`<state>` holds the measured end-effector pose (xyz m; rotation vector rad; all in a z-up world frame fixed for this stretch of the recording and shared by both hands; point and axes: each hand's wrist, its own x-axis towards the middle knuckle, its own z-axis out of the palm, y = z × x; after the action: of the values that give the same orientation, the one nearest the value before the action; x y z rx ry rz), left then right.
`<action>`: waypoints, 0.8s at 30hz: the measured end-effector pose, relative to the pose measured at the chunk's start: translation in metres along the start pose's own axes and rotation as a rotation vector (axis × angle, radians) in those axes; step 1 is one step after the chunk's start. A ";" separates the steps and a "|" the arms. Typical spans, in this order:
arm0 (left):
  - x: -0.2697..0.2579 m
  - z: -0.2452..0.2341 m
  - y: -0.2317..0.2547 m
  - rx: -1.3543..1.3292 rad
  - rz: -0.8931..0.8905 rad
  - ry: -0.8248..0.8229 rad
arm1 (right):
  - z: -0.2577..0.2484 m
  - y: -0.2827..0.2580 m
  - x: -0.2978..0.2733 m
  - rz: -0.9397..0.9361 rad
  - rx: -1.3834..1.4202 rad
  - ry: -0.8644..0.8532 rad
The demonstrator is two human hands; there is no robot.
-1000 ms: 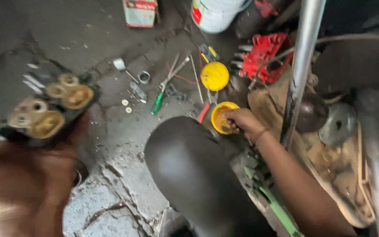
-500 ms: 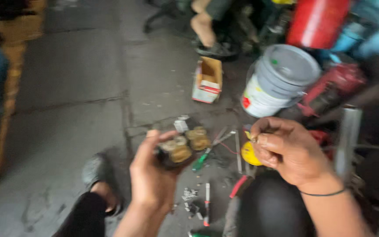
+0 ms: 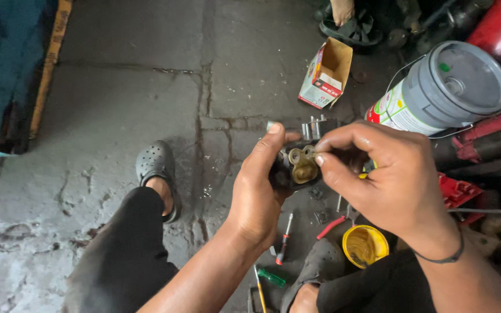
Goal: The person disassembles and reassembles a mechanical component, handling small springs, screws, and internal parts by hand and using a screwdriver.
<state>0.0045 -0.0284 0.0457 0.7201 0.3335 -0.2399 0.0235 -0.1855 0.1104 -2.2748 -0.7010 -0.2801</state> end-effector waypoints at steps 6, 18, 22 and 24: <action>0.000 0.002 -0.002 0.164 0.052 0.038 | 0.004 0.006 0.000 -0.013 -0.015 -0.007; 0.003 0.002 -0.010 0.237 0.157 0.055 | 0.007 0.011 -0.001 0.020 -0.013 -0.025; 0.002 0.003 -0.008 0.295 0.181 0.059 | 0.008 0.011 0.000 0.000 -0.026 -0.020; 0.002 0.004 -0.008 0.258 0.146 0.068 | 0.008 0.011 0.000 -0.020 -0.033 -0.020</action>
<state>0.0041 -0.0369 0.0428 1.0042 0.3157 -0.1205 0.0300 -0.1863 0.0988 -2.3058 -0.7343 -0.2806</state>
